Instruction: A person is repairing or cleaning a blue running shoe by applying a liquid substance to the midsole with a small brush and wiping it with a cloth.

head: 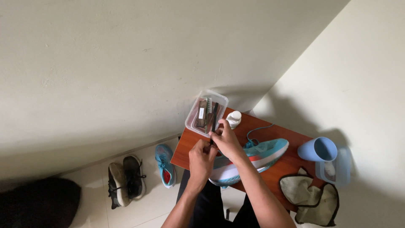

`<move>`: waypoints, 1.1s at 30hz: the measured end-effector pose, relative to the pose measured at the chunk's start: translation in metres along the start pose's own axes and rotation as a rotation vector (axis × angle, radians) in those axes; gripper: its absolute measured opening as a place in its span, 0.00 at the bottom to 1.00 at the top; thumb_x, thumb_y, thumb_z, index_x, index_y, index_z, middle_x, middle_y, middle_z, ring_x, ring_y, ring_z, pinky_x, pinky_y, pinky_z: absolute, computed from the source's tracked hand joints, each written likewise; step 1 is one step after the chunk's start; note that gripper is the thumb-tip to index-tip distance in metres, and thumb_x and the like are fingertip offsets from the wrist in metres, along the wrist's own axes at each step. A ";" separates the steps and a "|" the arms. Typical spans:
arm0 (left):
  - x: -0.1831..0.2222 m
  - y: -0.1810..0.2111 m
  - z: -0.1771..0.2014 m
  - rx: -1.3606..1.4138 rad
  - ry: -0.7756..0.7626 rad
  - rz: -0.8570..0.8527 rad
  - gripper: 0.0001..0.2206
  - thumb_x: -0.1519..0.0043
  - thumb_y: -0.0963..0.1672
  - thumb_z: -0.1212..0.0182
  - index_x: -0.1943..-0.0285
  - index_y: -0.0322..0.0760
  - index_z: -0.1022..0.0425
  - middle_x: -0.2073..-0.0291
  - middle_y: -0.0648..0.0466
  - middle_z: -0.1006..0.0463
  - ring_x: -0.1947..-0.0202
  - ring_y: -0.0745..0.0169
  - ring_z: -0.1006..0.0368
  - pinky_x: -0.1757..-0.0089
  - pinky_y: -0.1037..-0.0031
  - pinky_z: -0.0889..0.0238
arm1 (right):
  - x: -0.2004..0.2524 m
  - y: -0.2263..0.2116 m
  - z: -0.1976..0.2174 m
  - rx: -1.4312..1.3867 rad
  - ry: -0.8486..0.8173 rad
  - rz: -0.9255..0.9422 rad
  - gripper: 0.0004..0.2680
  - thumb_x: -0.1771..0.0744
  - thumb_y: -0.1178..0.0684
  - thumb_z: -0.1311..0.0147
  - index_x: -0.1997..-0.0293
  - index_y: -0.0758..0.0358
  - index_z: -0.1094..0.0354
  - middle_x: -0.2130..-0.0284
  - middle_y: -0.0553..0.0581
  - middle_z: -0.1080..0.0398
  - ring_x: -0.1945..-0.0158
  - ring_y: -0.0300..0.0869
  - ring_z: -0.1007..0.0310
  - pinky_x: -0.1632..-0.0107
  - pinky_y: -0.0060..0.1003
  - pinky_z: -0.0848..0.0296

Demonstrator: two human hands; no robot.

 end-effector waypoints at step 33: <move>0.130 0.162 -0.220 0.199 -0.705 -1.005 0.16 0.44 0.36 0.34 0.47 0.26 0.26 0.44 0.43 0.24 0.40 0.45 0.28 0.43 0.54 0.35 | 0.269 0.169 0.268 -0.025 0.929 -0.339 0.15 0.30 0.49 0.54 0.39 0.63 0.32 0.49 0.58 0.31 0.46 0.47 0.30 0.44 0.41 0.34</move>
Point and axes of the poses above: each hand's wrist, its own x-axis away from the middle knuckle, its own z-axis out of the back of the hand, y = z × x, the point moved 4 cm from there along -x, towards the middle knuckle
